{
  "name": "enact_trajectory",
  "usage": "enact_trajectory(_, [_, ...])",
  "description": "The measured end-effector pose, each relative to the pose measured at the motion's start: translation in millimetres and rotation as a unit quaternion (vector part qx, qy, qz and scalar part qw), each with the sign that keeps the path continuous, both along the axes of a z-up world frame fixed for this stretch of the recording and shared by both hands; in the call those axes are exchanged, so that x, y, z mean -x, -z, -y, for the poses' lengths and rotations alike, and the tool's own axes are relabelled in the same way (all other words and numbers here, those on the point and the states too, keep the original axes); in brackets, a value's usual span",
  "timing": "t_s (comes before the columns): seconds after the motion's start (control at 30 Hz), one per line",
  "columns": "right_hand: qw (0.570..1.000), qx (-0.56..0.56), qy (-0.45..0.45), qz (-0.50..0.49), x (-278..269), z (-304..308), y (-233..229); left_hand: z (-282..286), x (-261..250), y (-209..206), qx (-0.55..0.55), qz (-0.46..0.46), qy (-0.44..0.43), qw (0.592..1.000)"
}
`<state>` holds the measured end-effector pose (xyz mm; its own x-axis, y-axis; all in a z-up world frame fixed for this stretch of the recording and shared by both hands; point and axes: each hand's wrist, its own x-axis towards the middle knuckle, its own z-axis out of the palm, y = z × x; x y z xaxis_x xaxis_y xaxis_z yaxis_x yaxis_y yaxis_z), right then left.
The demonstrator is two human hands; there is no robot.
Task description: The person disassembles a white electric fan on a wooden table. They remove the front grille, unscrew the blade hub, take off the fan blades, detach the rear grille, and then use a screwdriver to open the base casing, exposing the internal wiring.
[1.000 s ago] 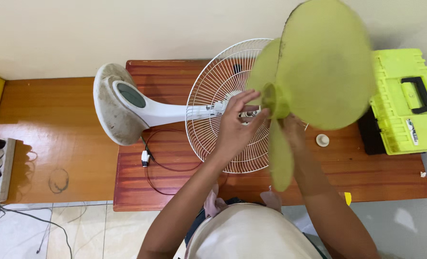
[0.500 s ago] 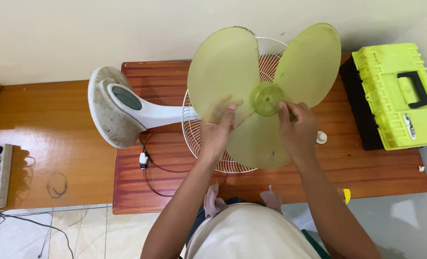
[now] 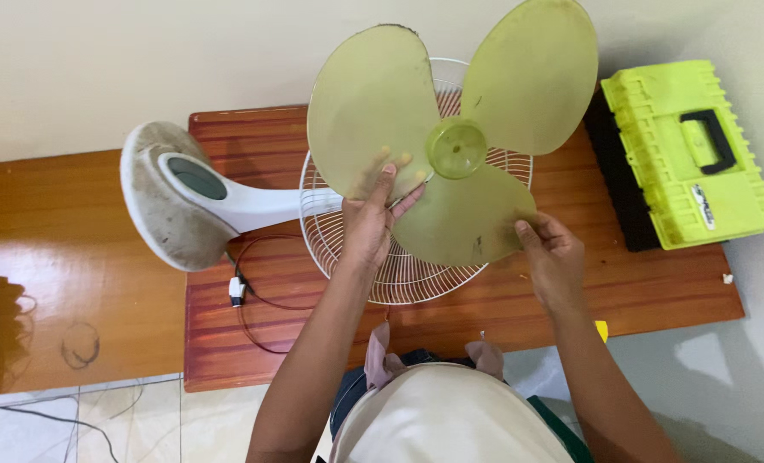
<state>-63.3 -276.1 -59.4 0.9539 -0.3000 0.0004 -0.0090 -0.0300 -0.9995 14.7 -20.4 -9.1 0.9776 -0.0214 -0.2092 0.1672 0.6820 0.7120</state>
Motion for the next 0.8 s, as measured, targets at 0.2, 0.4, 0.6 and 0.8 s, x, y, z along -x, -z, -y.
enact_trajectory(0.2, [0.987, -0.133, 0.088, -0.019, -4, 32, 24, 22, -11, 16, -0.005, -0.028, 0.045, 0.999])
enact_trajectory(0.4, [0.971, -0.141, 0.193, 0.026, -19, 109, 42, 44, -7, 23, -0.092, -0.02, 0.082, 0.992])
enact_trajectory(0.6, [0.957, -0.152, 0.245, 0.037, -20, 206, 57, 73, 6, 32, -0.108, -0.008, 0.113, 0.988])
enact_trajectory(0.8, [0.941, -0.156, 0.299, -0.016, -37, 257, 71, 95, 14, 57, -0.209, 0.043, 0.08, 0.974])
